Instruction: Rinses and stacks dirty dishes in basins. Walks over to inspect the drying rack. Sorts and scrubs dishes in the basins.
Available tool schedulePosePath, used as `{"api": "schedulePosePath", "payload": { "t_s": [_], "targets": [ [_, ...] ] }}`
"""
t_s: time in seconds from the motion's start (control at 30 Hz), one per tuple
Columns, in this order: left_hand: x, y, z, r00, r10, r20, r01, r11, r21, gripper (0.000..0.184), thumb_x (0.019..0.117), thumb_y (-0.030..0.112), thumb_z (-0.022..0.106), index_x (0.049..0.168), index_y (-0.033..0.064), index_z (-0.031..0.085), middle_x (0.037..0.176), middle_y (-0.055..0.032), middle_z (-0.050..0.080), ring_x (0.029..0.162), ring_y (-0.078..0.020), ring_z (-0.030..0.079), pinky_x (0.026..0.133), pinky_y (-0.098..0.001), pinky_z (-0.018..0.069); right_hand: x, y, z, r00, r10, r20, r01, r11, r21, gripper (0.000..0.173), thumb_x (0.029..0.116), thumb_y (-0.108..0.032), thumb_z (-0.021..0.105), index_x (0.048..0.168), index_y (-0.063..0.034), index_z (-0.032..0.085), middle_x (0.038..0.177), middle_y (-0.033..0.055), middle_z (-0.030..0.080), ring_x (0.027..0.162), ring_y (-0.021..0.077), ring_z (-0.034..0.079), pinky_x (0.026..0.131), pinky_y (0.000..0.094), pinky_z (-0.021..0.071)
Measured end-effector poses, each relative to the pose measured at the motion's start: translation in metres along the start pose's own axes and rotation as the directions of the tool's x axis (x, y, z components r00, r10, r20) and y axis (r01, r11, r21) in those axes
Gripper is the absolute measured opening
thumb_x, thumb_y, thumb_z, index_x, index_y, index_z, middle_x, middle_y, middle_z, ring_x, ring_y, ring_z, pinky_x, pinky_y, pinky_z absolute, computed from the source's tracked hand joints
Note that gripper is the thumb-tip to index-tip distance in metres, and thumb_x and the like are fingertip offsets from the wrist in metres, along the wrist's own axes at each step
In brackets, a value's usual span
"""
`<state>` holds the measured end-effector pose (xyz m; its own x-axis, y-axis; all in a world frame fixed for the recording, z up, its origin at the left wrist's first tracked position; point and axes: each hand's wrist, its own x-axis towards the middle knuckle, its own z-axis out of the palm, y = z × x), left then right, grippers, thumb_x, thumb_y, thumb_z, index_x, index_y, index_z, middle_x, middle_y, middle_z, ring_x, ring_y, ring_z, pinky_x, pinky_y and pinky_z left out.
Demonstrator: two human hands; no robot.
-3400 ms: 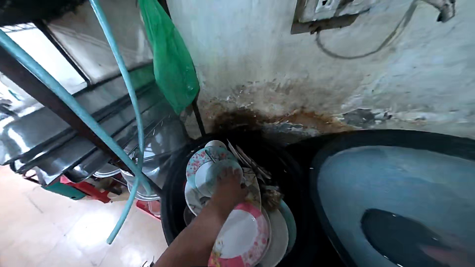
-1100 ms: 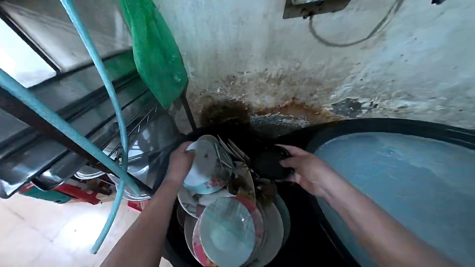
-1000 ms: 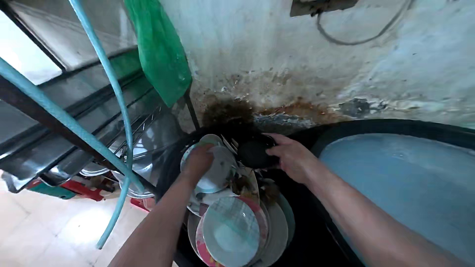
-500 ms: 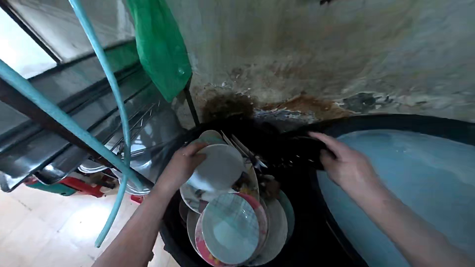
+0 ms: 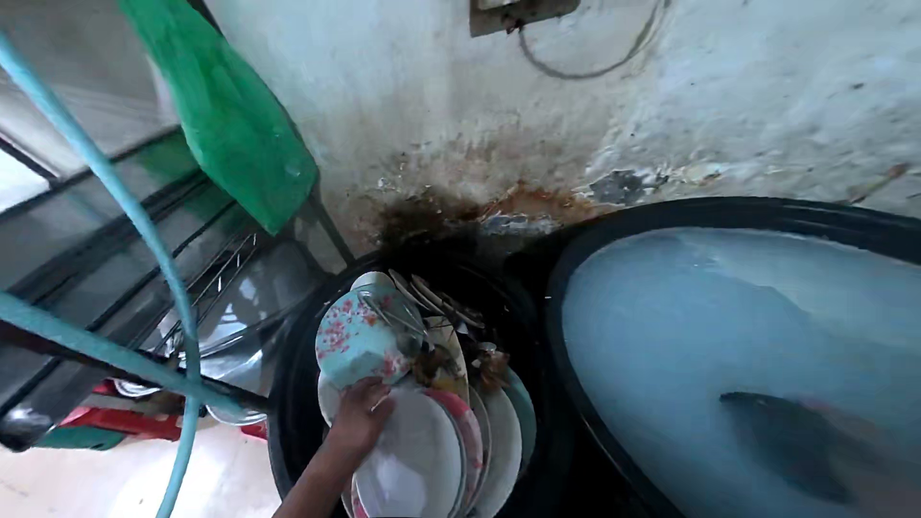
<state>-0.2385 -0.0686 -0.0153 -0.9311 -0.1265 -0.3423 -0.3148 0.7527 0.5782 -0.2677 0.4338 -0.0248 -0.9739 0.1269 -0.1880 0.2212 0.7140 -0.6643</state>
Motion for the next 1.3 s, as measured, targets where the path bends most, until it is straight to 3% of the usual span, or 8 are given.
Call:
{"api": "schedulePosePath", "payload": {
  "t_s": [0.13,0.23,0.4,0.53,0.7,0.83,1.1,1.3],
  "targets": [
    [0.060,0.046,-0.024,0.996,0.085,-0.033,-0.083,0.995,0.051,0.042,0.1067,0.024,0.055,0.142,0.0017,0.058,0.153,-0.0204,0.050,0.142,-0.0337,0.047,0.119,-0.0478,0.0370,0.010,0.019,0.001,0.894,0.415,0.168,-0.443,0.772,0.456,0.061,0.0941,0.007,0.046,0.153,-0.0053,0.035,0.136,0.0173,0.051,0.107,0.0194,0.059,0.086,0.0421,0.0537],
    [0.116,0.075,-0.034,0.999,0.032,-0.020,-0.034,0.995,-0.099,0.049,0.1127,0.032,0.039,0.151,0.0031,0.047,0.155,-0.0201,0.047,0.144,-0.0353,0.045,0.119,-0.0550,0.0348,0.013,0.033,-0.006,0.911,0.337,0.236,-0.412,0.743,0.527,0.060,0.0920,0.005,0.043,0.150,-0.0090,0.036,0.119,0.0078,0.059,0.091,0.0113,0.066,0.072,0.0350,0.0588],
    [0.154,0.110,-0.014,0.977,-0.211,-0.035,0.189,0.927,-0.324,0.059,0.1129,0.043,0.029,0.142,-0.0040,0.052,0.146,-0.0288,0.051,0.138,-0.0420,0.047,0.112,-0.0619,0.0362,0.017,0.014,-0.015,0.924,0.251,0.288,-0.373,0.758,0.535,0.061,0.0929,0.004,0.043,0.152,-0.0105,0.037,0.126,0.0104,0.059,0.096,0.0187,0.068,0.072,0.0403,0.0610],
    [0.146,0.112,-0.046,0.991,-0.005,-0.137,0.033,0.979,0.202,0.043,0.1137,0.018,0.034,0.147,-0.0041,0.048,0.137,-0.0339,0.057,0.128,-0.0489,0.056,0.109,-0.0618,0.0417,0.026,-0.020,-0.008,0.940,0.207,0.270,-0.330,0.750,0.574,0.061,0.0926,0.004,0.047,0.151,-0.0114,0.040,0.126,0.0126,0.061,0.094,0.0214,0.070,0.067,0.0393,0.0621],
    [0.115,0.101,-0.074,0.901,0.047,-0.432,-0.040,0.999,0.026,0.034,0.1056,0.007,0.052,0.138,0.0069,0.063,0.141,-0.0203,0.058,0.128,-0.0369,0.058,0.107,-0.0568,0.0456,0.043,-0.093,0.018,0.945,0.134,0.297,-0.299,0.721,0.625,0.052,0.0974,0.007,0.046,0.145,-0.0116,0.050,0.120,0.0161,0.065,0.088,0.0259,0.072,0.065,0.0393,0.0622],
    [0.095,0.110,-0.052,0.953,0.171,-0.250,-0.156,0.985,0.080,0.047,0.1037,0.004,0.054,0.150,0.0092,0.050,0.148,-0.0182,0.055,0.134,-0.0343,0.056,0.112,-0.0540,0.0437,0.058,-0.171,0.044,0.926,0.022,0.377,-0.281,0.708,0.648,0.048,0.1027,0.006,0.045,0.147,-0.0108,0.047,0.120,0.0175,0.064,0.088,0.0279,0.070,0.068,0.0420,0.0609],
    [0.103,0.135,-0.008,0.981,0.185,-0.058,-0.170,0.964,0.202,0.039,0.1028,0.011,0.058,0.140,0.0024,0.055,0.126,-0.0245,0.066,0.118,-0.0405,0.065,0.102,-0.0585,0.0503,0.077,-0.282,0.098,0.901,-0.428,0.076,0.413,0.897,0.156,0.050,0.1019,-0.002,0.052,0.150,-0.0152,0.052,0.141,0.0172,0.061,0.128,0.0367,0.060,0.104,0.0608,0.0471],
    [0.074,0.117,-0.057,0.978,0.171,-0.121,-0.172,0.985,0.002,0.022,0.1029,0.015,0.062,0.121,0.0043,0.066,0.112,-0.0156,0.070,0.103,-0.0279,0.068,0.093,-0.0510,0.0538,0.081,-0.245,0.089,0.756,-0.654,-0.034,0.641,0.749,-0.166,0.050,0.1020,0.004,0.046,0.149,-0.0135,0.054,0.143,0.0166,0.060,0.122,0.0397,0.064,0.098,0.0626,0.0521]
  ]
}}
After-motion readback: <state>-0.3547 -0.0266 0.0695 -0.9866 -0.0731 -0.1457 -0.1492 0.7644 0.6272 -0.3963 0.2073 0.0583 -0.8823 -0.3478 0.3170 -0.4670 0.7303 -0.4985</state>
